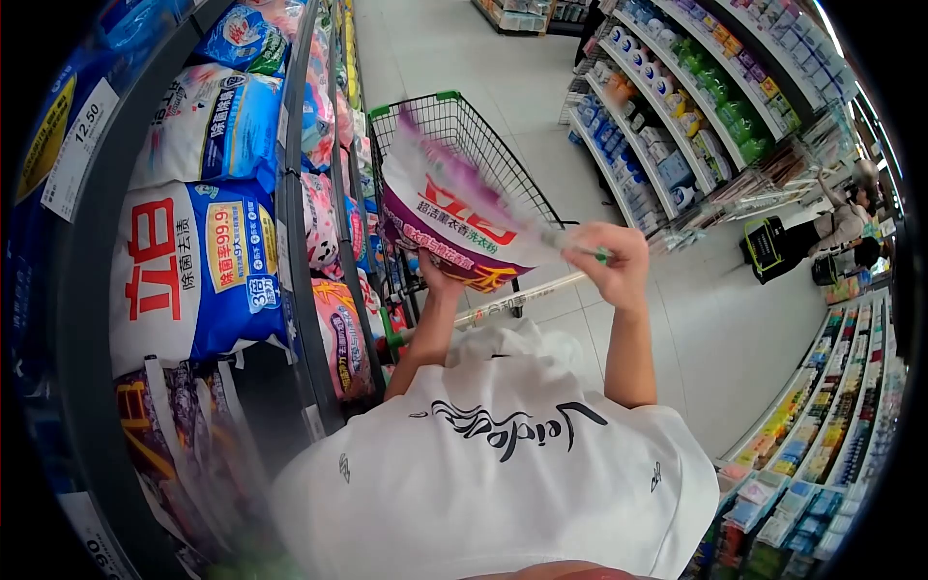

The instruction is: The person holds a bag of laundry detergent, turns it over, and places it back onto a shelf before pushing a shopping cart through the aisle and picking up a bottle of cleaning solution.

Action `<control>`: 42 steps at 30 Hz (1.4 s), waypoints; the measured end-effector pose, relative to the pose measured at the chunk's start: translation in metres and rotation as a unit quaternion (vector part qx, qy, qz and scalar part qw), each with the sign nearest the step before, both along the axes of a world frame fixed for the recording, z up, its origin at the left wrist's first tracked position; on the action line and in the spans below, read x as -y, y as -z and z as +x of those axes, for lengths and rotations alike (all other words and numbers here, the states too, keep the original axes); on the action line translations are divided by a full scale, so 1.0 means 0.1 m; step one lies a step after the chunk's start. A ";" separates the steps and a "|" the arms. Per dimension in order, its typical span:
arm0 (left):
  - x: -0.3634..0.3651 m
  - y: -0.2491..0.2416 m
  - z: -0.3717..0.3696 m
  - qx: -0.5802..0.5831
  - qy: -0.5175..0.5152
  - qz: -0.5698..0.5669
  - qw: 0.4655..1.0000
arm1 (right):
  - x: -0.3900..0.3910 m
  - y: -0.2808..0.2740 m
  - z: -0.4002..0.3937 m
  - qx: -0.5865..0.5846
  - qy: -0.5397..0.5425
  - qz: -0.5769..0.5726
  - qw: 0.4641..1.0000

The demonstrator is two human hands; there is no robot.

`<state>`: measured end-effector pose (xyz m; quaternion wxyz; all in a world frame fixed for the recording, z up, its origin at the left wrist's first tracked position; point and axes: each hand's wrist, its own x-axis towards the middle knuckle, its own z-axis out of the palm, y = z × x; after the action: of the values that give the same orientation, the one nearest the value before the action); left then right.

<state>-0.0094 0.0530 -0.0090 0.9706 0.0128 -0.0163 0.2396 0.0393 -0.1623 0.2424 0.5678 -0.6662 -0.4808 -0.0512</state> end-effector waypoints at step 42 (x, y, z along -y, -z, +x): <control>0.07 0.10 -0.04 -0.037 0.016 0.041 0.998 | -0.36 0.64 0.02 -0.193 0.183 0.047 0.963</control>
<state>-0.0129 0.0458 -0.0194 0.9730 0.0614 0.0098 0.2222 0.0411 -0.1258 0.1785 0.6613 -0.7127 -0.2291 -0.0476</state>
